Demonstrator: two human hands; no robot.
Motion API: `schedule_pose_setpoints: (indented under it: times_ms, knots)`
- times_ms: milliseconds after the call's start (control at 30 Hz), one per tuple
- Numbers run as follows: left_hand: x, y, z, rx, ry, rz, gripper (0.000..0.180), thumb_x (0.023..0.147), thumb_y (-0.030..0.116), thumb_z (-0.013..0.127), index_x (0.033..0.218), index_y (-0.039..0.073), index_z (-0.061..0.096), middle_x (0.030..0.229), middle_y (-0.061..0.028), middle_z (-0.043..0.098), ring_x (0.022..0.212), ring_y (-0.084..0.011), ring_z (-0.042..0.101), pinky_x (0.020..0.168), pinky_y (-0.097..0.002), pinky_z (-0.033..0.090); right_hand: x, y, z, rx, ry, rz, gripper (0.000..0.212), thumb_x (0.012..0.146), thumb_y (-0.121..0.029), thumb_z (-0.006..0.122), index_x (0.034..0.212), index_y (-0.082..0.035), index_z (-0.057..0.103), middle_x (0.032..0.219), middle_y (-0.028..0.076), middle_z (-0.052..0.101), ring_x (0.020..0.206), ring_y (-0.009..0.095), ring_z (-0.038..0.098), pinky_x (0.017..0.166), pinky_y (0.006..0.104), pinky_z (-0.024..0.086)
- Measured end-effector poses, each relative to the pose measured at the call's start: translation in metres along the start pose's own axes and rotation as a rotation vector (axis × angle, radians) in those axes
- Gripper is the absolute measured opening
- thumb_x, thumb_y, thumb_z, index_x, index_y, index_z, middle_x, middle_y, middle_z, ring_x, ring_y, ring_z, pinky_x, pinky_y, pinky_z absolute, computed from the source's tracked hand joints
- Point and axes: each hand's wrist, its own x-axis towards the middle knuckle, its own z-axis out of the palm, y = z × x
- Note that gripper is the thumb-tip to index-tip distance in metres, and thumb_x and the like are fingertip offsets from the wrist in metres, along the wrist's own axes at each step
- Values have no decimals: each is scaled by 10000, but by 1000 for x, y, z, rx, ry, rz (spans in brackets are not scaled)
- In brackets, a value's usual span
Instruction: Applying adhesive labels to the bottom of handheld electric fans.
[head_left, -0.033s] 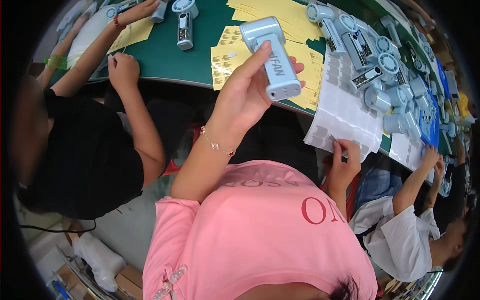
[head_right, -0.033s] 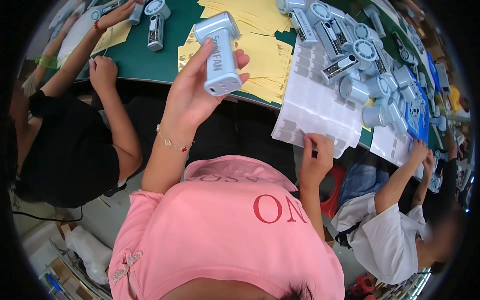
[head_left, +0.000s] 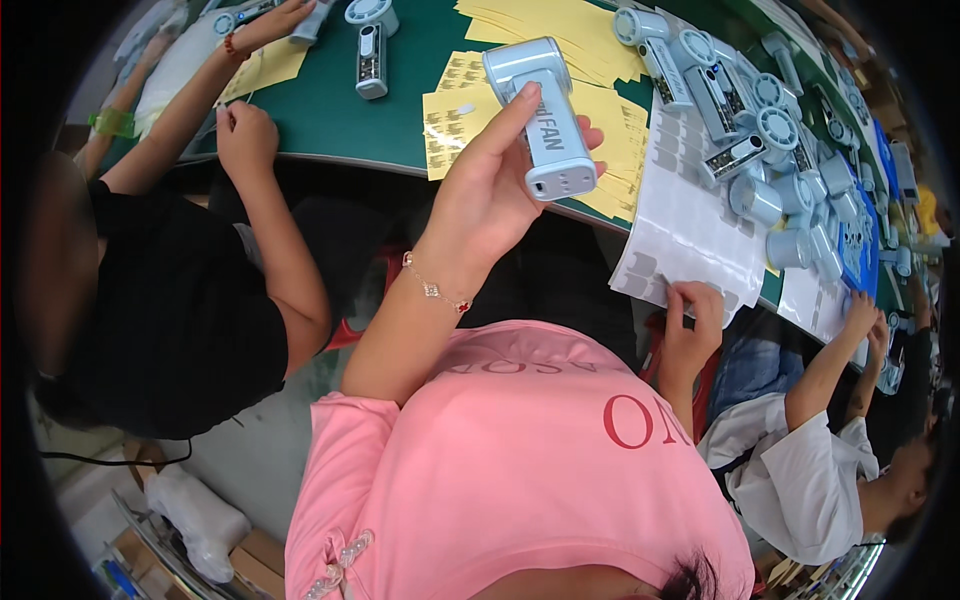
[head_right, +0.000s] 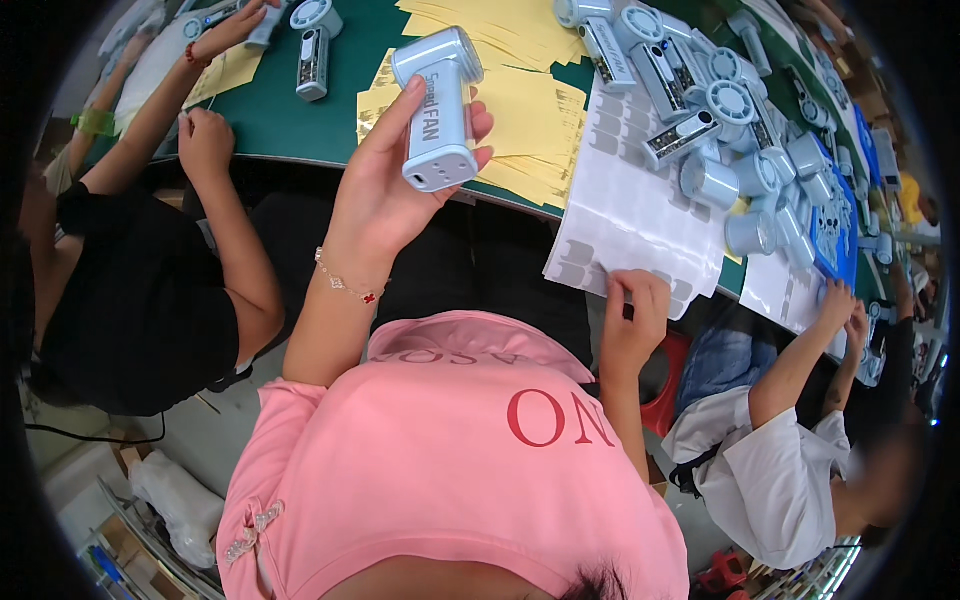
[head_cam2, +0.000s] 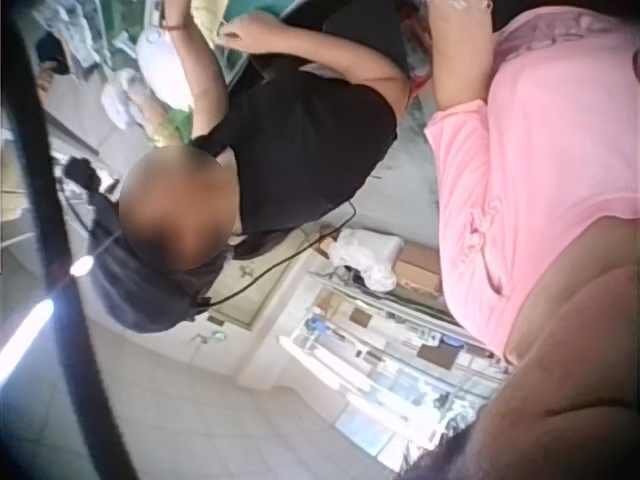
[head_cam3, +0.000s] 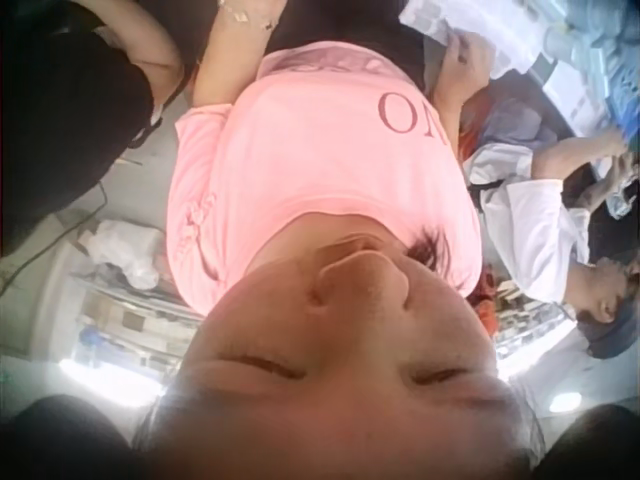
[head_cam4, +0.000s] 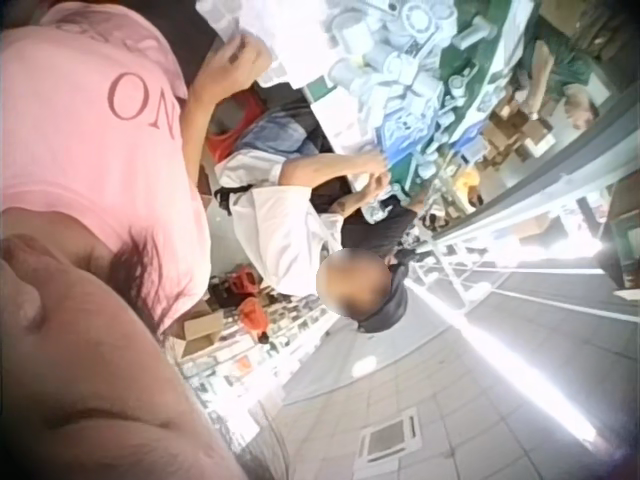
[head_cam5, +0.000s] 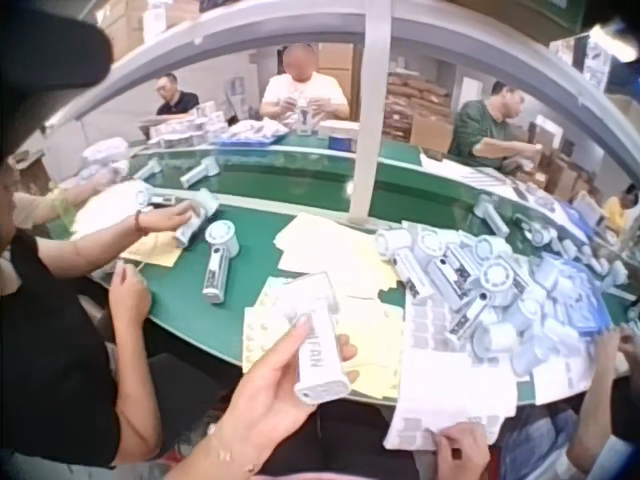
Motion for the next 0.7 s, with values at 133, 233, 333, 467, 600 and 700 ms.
schedule_pose_setpoints:
  times_ms: [133, 233, 333, 467, 600, 700]
  knots:
    - [4, -4, -11, -146, 14, -68, 425, 880, 284, 511, 1116, -68, 468, 909, -100, 546, 814, -180, 553, 664, -290, 479, 4, -32, -26, 340, -126, 132, 126, 728, 108, 607, 816, 26, 570, 879, 97, 568, 765, 153, 555, 647, 226, 450]
    - [4, -12, -5, -152, 108, -52, 367, 868, 258, 523, 1074, -43, 486, 858, -91, 553, 757, -181, 561, 640, -285, 475, 26, -64, -35, 810, -449, 390, 127, 762, 99, 596, 873, 55, 555, 858, 79, 561, 743, 112, 560, 675, 208, 464]
    - [5, -15, 1, -177, 133, -71, 273, 854, 250, 551, 1007, 27, 513, 854, -104, 578, 743, -200, 582, 620, -306, 483, 54, -99, -22, 923, -607, 297, 128, 747, 80, 623, 856, 53, 562, 845, 68, 557, 740, 107, 561, 665, 206, 461]
    - [0, -12, 3, -158, 154, -124, 288, 846, 244, 566, 1017, 20, 509, 811, -106, 591, 717, -195, 594, 625, -303, 495, 75, -122, -7, 764, -467, 67, 105, 729, 43, 653, 802, 27, 579, 762, 62, 581, 668, 115, 575, 605, 217, 469]
    - [-8, -8, 7, -80, 144, -47, 299, 855, 245, 551, 1034, 10, 502, 809, -112, 589, 702, -186, 593, 646, -303, 509, 83, -132, 0, 694, -390, -44, 96, 741, 30, 648, 808, 25, 580, 742, 66, 583, 622, 136, 591, 575, 223, 481]
    - [-9, -6, 5, -110, 128, -85, 311, 863, 247, 537, 1057, 12, 481, 822, -111, 582, 708, -189, 588, 648, -304, 506, 86, -133, 2, 685, -409, -69, 96, 744, 35, 642, 816, 24, 579, 741, 69, 581, 648, 137, 608, 593, 222, 504]
